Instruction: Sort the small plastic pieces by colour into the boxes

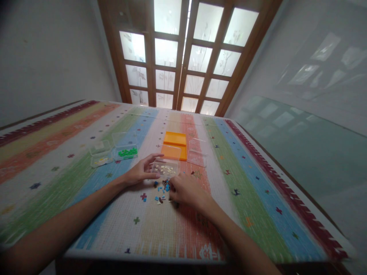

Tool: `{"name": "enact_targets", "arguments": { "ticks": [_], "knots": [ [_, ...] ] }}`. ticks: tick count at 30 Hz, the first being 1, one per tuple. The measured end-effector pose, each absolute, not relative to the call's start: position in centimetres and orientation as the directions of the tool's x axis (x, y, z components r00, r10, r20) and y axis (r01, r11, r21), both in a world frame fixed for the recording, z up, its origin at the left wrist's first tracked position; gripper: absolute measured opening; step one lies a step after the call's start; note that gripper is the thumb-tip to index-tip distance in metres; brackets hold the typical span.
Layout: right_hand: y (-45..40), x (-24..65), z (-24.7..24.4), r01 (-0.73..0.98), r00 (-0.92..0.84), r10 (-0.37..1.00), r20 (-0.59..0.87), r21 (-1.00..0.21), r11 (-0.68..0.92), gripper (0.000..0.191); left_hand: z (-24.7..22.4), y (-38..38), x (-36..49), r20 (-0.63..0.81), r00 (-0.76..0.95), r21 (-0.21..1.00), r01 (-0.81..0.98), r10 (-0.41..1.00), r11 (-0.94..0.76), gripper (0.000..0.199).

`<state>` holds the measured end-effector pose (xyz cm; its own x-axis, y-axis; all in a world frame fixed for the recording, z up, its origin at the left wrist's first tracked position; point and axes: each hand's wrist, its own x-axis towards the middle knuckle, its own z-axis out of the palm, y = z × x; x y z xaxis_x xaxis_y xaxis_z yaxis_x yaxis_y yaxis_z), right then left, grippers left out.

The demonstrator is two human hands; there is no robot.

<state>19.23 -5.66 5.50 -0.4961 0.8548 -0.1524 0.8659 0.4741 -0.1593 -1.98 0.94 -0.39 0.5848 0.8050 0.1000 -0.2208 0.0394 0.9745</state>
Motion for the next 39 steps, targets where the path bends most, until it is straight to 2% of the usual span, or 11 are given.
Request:
{"name": "enact_targets", "arguments": {
  "ticks": [11,17,20,27,33,39],
  "knots": [
    [-5.5,19.1,5.5,0.855,-0.512,0.847,-0.142,-0.178,0.487,0.012,-0.4,0.9,-2.0,0.101,0.58,0.975,-0.22,0.808,0.036,0.077],
    [-5.2,19.4,6.1,0.762,-0.598,0.801,-0.031,-0.333,0.556,0.008,-0.2,0.8,-1.9,0.089,0.578,0.976,-0.214,0.811,0.046,0.077],
    [-4.1,19.5,7.1,0.757,-0.569,0.822,0.04,-0.364,0.542,0.009,-0.2,0.8,-1.8,0.096,0.583,0.971,-0.232,0.807,0.051,0.078],
    [-0.8,19.1,7.0,0.794,-0.529,0.84,0.117,-0.28,0.539,0.012,-0.2,0.9,-1.8,0.119,0.597,0.965,-0.259,0.794,0.05,0.076],
    [0.0,18.3,6.5,0.8,-0.565,0.823,0.068,-0.201,0.565,0.014,-0.1,0.9,-1.9,0.121,0.603,0.964,-0.262,0.788,0.053,0.077],
    [0.3,18.2,6.5,0.803,-0.567,0.823,0.043,-0.194,0.563,0.018,-0.1,0.8,-1.9,0.125,0.603,0.96,-0.274,0.788,0.057,0.075]
  ]
}}
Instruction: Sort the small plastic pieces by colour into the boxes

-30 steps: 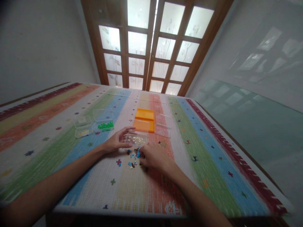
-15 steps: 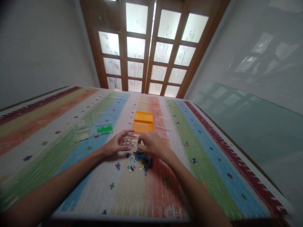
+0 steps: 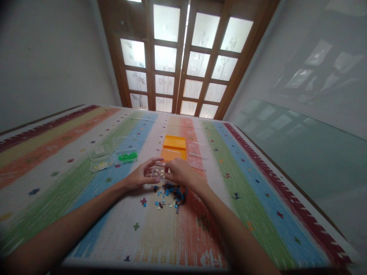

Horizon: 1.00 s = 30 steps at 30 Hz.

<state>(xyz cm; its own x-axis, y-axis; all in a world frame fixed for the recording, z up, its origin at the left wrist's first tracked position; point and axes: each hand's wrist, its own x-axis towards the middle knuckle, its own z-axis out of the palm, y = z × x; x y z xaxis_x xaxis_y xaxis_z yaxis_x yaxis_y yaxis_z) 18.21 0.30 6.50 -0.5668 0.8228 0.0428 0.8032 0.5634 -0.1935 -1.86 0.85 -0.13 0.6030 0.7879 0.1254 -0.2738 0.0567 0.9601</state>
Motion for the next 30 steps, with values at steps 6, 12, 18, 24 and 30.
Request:
{"name": "enact_targets", "arguments": {
  "ticks": [6,12,18,24,30],
  "knots": [
    [0.0,18.4,6.7,0.799,-0.571,0.819,0.048,-0.196,0.568,0.018,-0.2,0.9,-1.8,0.127,0.594,0.963,-0.265,0.794,0.044,0.076],
    [-0.8,19.1,8.0,0.816,-0.545,0.837,0.042,-0.204,0.541,0.018,-0.2,0.9,-1.8,0.117,0.596,0.962,-0.266,0.795,0.058,0.077],
    [-1.2,19.2,7.8,0.789,-0.583,0.812,0.0,-0.24,0.566,0.023,-0.2,0.9,-1.8,0.111,0.593,0.965,-0.257,0.797,0.057,0.077],
    [-0.8,18.7,7.2,0.773,-0.605,0.796,0.006,-0.237,0.589,0.021,-0.2,0.9,-1.9,0.119,0.594,0.965,-0.258,0.796,0.048,0.077],
    [-0.7,18.3,7.1,0.78,-0.599,0.801,0.016,-0.212,0.588,0.018,-0.1,0.8,-1.8,0.124,0.597,0.964,-0.261,0.793,0.046,0.075]
  ]
}}
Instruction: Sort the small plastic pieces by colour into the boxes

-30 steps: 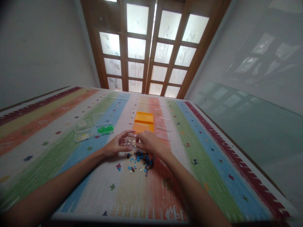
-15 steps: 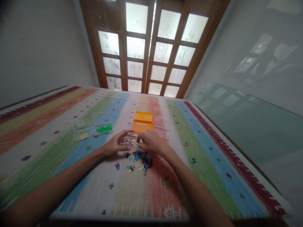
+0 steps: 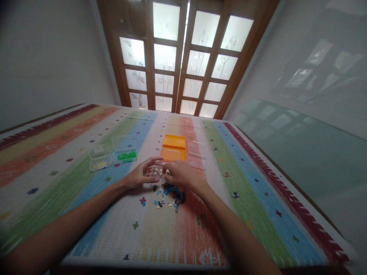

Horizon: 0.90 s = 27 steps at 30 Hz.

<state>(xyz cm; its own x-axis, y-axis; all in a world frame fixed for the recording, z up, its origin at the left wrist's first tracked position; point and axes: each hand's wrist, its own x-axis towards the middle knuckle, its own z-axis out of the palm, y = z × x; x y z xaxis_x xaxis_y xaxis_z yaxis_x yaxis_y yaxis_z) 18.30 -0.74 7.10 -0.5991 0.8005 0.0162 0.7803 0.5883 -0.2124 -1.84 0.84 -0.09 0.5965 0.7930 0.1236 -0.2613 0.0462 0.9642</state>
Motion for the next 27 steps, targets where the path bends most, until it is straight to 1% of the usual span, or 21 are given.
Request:
{"name": "enact_targets", "arguments": {
  "ticks": [4,8,11,15,20,23,27],
  "knots": [
    [-0.8,18.4,7.1,0.766,-0.608,0.793,0.03,-0.242,0.596,0.019,0.0,0.8,-1.9,0.121,0.596,0.965,-0.259,0.793,0.047,0.074],
    [-1.0,19.0,7.7,0.771,-0.589,0.808,0.021,-0.286,0.569,0.025,0.0,0.9,-1.9,0.117,0.593,0.968,-0.249,0.796,0.043,0.074],
    [-1.5,19.8,8.4,0.793,-0.557,0.83,0.024,-0.283,0.54,0.028,-0.2,0.9,-1.8,0.12,0.595,0.965,-0.259,0.795,0.048,0.075],
    [-2.3,21.1,8.9,0.792,-0.551,0.833,0.04,-0.288,0.538,0.028,-0.4,0.9,-1.8,0.114,0.587,0.966,-0.253,0.802,0.048,0.075],
    [-4.1,22.7,8.4,0.744,-0.563,0.826,0.036,-0.413,0.525,0.021,-0.3,0.9,-2.0,0.108,0.579,0.971,-0.234,0.808,0.038,0.076],
    [-5.6,23.1,7.7,0.716,-0.598,0.8,-0.04,-0.475,0.512,0.021,-0.2,0.8,-2.0,0.097,0.578,0.976,-0.216,0.81,0.037,0.076],
    [-7.2,22.8,6.7,0.719,-0.644,0.76,-0.084,-0.405,0.565,0.018,-0.2,0.8,-2.0,0.087,0.572,0.979,-0.201,0.816,0.037,0.076]
  ]
}}
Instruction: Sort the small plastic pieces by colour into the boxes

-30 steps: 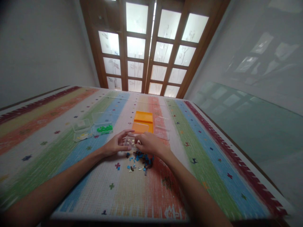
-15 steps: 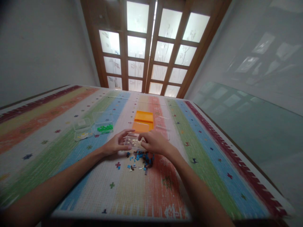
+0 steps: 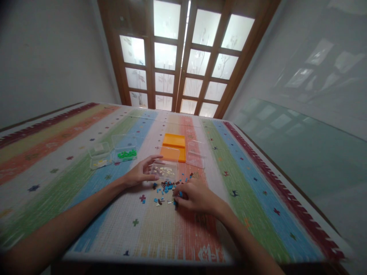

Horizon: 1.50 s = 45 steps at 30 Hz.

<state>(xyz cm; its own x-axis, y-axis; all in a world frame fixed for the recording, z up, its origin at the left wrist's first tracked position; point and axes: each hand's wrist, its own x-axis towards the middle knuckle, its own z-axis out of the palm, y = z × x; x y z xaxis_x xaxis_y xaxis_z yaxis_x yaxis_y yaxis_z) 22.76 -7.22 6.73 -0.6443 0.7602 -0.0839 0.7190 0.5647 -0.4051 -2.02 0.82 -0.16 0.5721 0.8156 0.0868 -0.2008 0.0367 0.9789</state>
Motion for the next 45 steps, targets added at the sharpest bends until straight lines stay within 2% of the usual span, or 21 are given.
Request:
{"name": "enact_targets", "arguments": {
  "ticks": [4,9,13,18,24,28,32,35,40,45],
  "knots": [
    [-7.8,22.2,5.6,0.749,-0.629,0.768,-0.119,-0.358,0.558,0.018,-0.1,0.8,-2.0,0.091,0.568,0.979,-0.2,0.818,0.03,0.076],
    [-7.9,21.6,4.5,0.781,-0.593,0.802,-0.071,-0.294,0.551,0.016,0.0,0.8,-2.0,0.081,0.571,0.981,-0.19,0.817,0.036,0.077],
    [-8.0,21.1,4.3,0.816,-0.563,0.821,-0.097,-0.224,0.533,0.015,-0.1,0.8,-2.0,0.084,0.57,0.981,-0.189,0.817,0.031,0.077],
    [-7.6,21.3,5.0,0.807,-0.563,0.826,-0.025,-0.232,0.543,0.018,-0.2,0.9,-2.0,0.086,0.572,0.981,-0.194,0.816,0.033,0.077],
    [-6.0,21.8,6.9,0.802,-0.517,0.851,0.09,-0.297,0.518,0.021,-0.2,0.9,-1.9,0.085,0.576,0.978,-0.205,0.813,0.044,0.077],
    [-4.1,21.2,7.6,0.866,-0.471,0.878,0.086,-0.146,0.479,0.02,-0.3,0.9,-1.9,0.09,0.576,0.979,-0.202,0.813,0.035,0.077],
    [-2.5,20.4,7.8,0.886,-0.463,0.886,-0.002,0.034,0.463,0.027,-0.3,0.9,-1.9,0.1,0.582,0.974,-0.223,0.807,0.04,0.076],
    [-1.9,19.9,7.9,0.877,-0.462,0.885,-0.065,0.117,0.466,0.03,-0.3,0.9,-2.0,0.103,0.588,0.971,-0.233,0.803,0.047,0.076],
    [-1.7,19.0,8.0,0.862,-0.462,0.879,-0.121,0.173,0.477,0.028,-0.4,1.0,-2.0,0.112,0.596,0.972,-0.23,0.795,0.036,0.075],
    [-1.7,19.1,8.2,0.873,-0.447,0.887,-0.114,0.16,0.461,0.032,-0.6,1.0,-2.0,0.109,0.593,0.969,-0.243,0.798,0.047,0.076]
  ]
}}
